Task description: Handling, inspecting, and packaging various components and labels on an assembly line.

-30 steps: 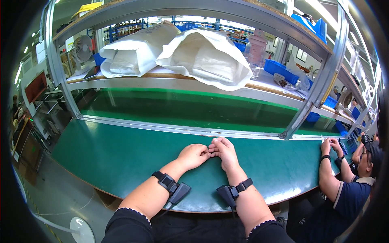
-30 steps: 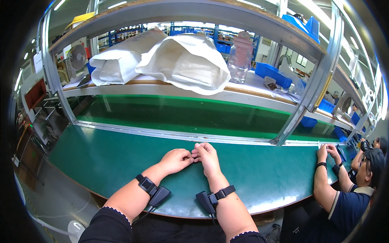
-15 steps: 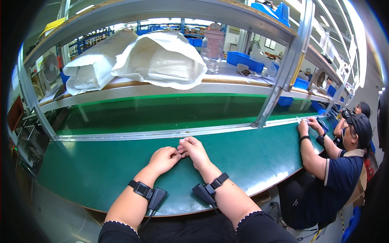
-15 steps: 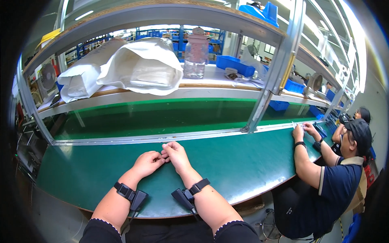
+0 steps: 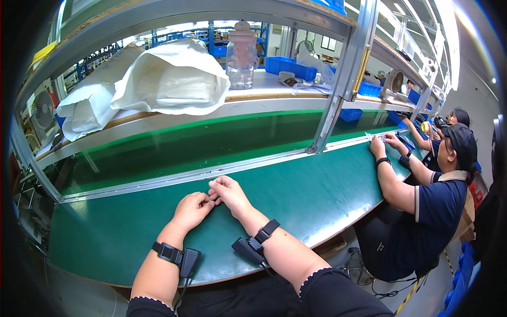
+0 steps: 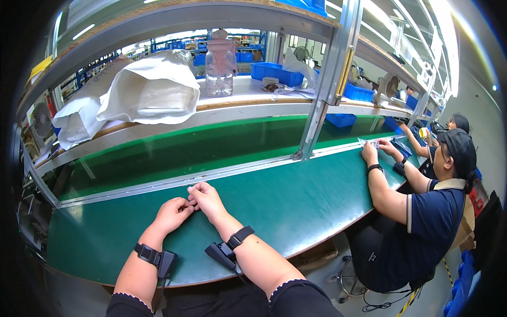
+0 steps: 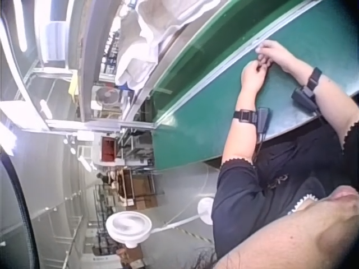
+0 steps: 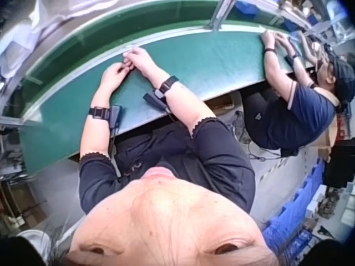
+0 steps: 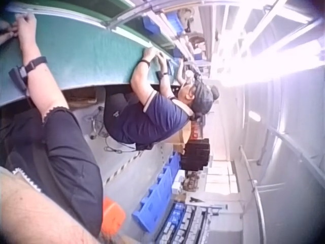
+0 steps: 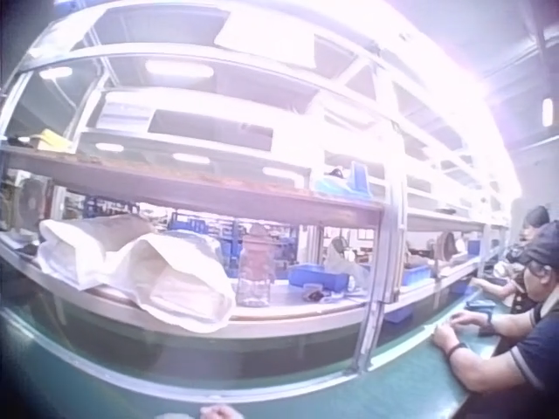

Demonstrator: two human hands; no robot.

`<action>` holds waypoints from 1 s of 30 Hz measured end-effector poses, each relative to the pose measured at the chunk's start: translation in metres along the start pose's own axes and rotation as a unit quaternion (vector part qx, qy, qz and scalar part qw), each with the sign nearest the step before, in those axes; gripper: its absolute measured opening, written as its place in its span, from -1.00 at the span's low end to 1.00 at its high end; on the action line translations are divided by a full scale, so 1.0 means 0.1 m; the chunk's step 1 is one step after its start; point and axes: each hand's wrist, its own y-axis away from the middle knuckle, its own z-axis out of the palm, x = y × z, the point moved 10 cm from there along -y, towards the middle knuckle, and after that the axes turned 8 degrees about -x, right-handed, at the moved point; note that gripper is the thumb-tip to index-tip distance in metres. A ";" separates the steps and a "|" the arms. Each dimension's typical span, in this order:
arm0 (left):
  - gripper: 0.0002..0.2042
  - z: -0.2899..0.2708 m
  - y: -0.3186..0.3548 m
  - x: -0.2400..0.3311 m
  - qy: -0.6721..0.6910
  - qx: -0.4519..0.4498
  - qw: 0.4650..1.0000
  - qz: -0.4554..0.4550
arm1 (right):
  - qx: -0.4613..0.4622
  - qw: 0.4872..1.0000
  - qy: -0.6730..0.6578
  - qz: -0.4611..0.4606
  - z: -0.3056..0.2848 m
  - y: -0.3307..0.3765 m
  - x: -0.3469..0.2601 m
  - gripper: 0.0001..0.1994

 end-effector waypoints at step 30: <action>-0.83 -0.02 0.00 0.05 0.001 0.002 1.000 0.002 | 0.000 1.000 0.000 0.007 -0.02 -0.02 0.05 -0.80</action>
